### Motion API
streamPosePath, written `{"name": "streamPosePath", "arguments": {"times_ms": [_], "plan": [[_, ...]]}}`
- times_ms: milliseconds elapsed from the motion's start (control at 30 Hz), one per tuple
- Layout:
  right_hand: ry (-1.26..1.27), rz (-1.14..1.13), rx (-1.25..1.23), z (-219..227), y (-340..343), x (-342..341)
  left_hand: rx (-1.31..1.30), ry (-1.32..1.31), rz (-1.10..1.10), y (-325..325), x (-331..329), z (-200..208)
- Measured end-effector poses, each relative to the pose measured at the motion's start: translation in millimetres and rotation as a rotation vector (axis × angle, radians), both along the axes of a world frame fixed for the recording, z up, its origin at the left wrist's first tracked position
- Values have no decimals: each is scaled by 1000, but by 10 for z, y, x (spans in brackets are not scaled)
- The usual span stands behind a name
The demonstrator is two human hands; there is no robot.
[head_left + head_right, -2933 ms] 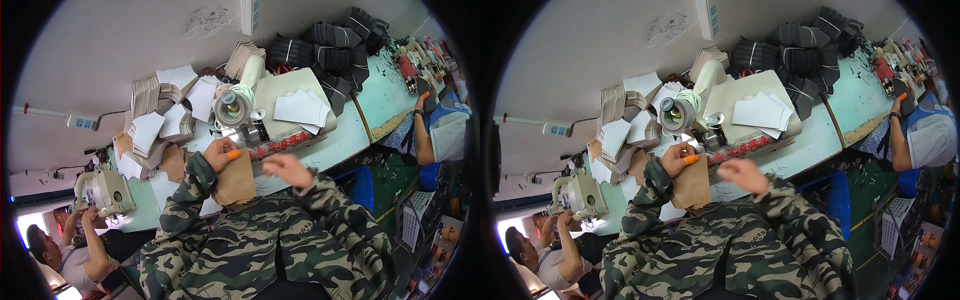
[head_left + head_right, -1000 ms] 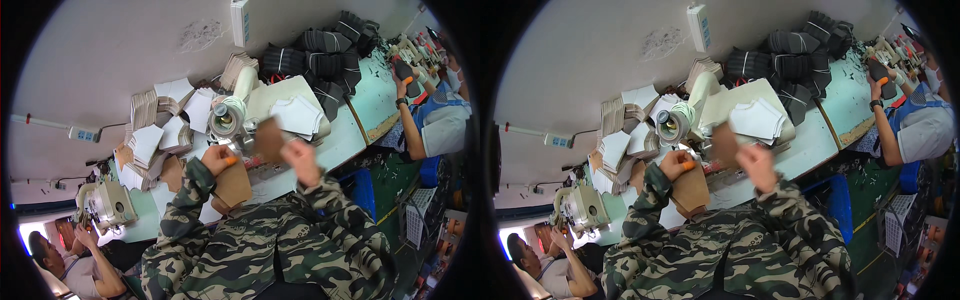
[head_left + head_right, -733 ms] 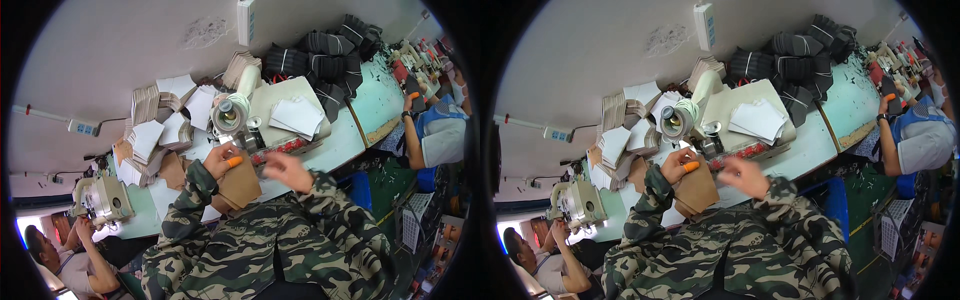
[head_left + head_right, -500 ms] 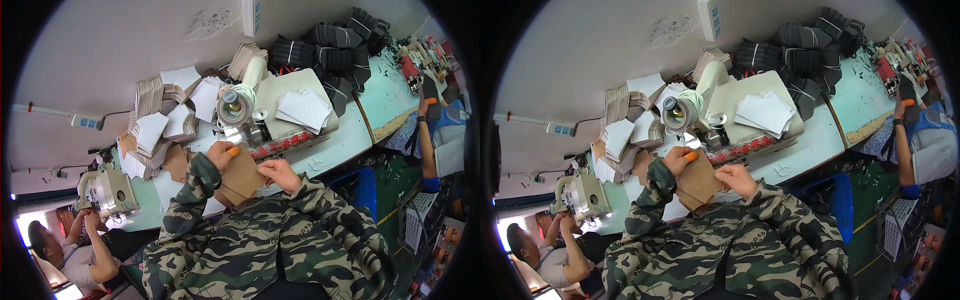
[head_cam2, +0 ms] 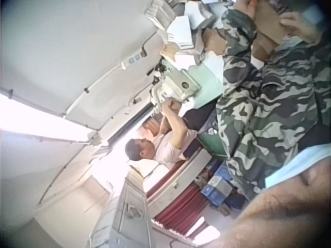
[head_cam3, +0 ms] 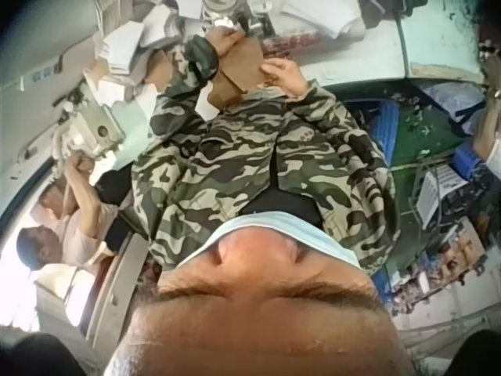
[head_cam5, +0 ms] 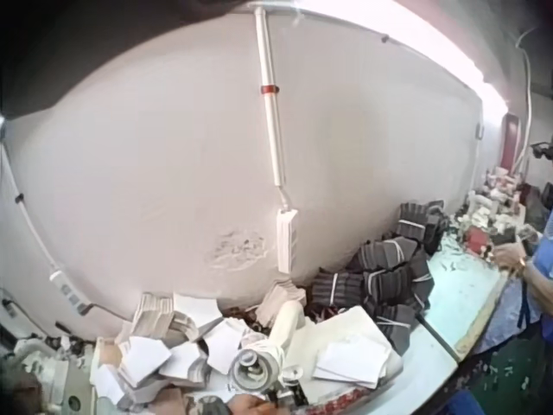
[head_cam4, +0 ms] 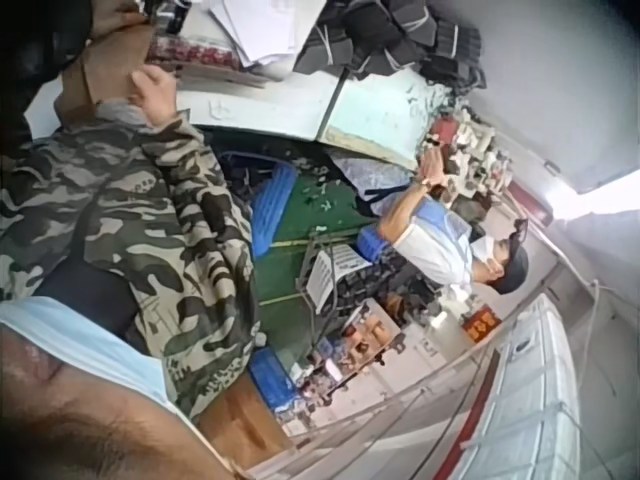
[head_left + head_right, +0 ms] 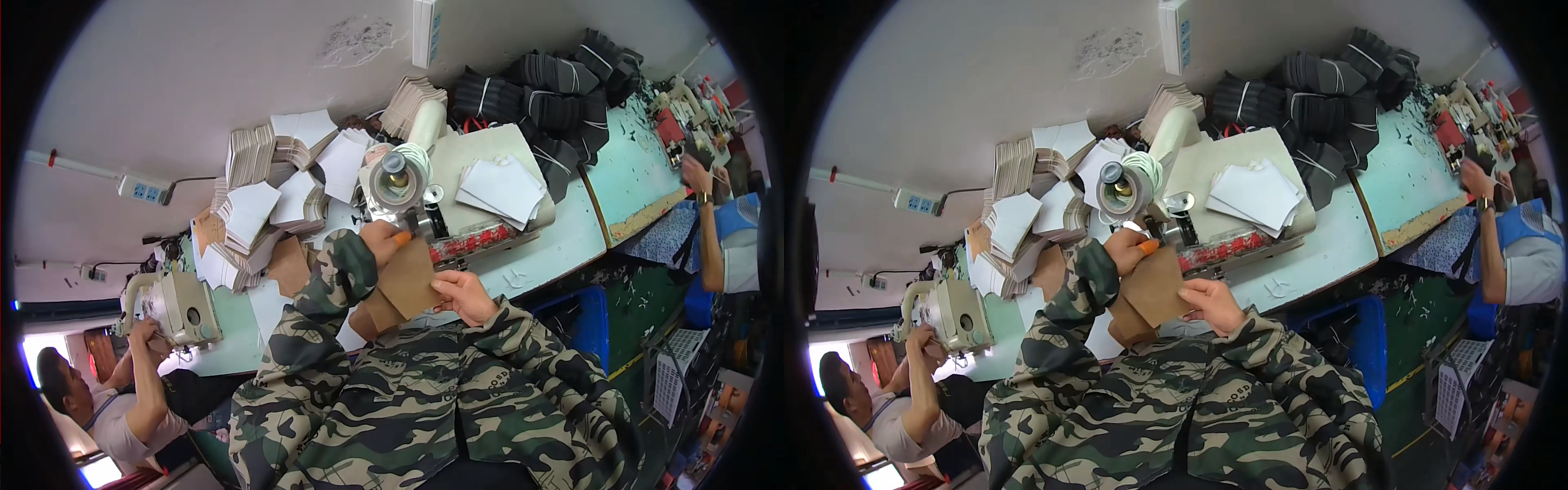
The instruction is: Stitching various shoe components together using an industrial sewing machine.
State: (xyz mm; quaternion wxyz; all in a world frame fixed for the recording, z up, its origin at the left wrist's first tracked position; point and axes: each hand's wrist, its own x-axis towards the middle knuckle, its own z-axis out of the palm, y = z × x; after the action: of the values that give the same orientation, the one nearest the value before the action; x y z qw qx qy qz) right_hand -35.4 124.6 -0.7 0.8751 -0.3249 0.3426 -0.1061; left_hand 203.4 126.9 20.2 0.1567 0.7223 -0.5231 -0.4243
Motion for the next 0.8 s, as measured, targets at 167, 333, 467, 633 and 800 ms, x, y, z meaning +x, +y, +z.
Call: {"name": "streamPosePath", "arguments": {"times_ms": [167, 333, 467, 633, 800], "plan": [[275, -217, -927, 266, -509, -222, -57, 50, -95, 104, 161, -57], [728, -180, -1959, 703, -966, -320, -182, 644, -161, 349, 31, 68], [73, 212, -829, 266, -224, -65, -80, 687, 78, 409, -116, 256], [68, 45, -277, 46, -105, 184, -231, 140, 190, 395, 51, -217], [40, 47, -310, -221, -11, 170, -230, 144, 170, 359, 60, -120]]}}
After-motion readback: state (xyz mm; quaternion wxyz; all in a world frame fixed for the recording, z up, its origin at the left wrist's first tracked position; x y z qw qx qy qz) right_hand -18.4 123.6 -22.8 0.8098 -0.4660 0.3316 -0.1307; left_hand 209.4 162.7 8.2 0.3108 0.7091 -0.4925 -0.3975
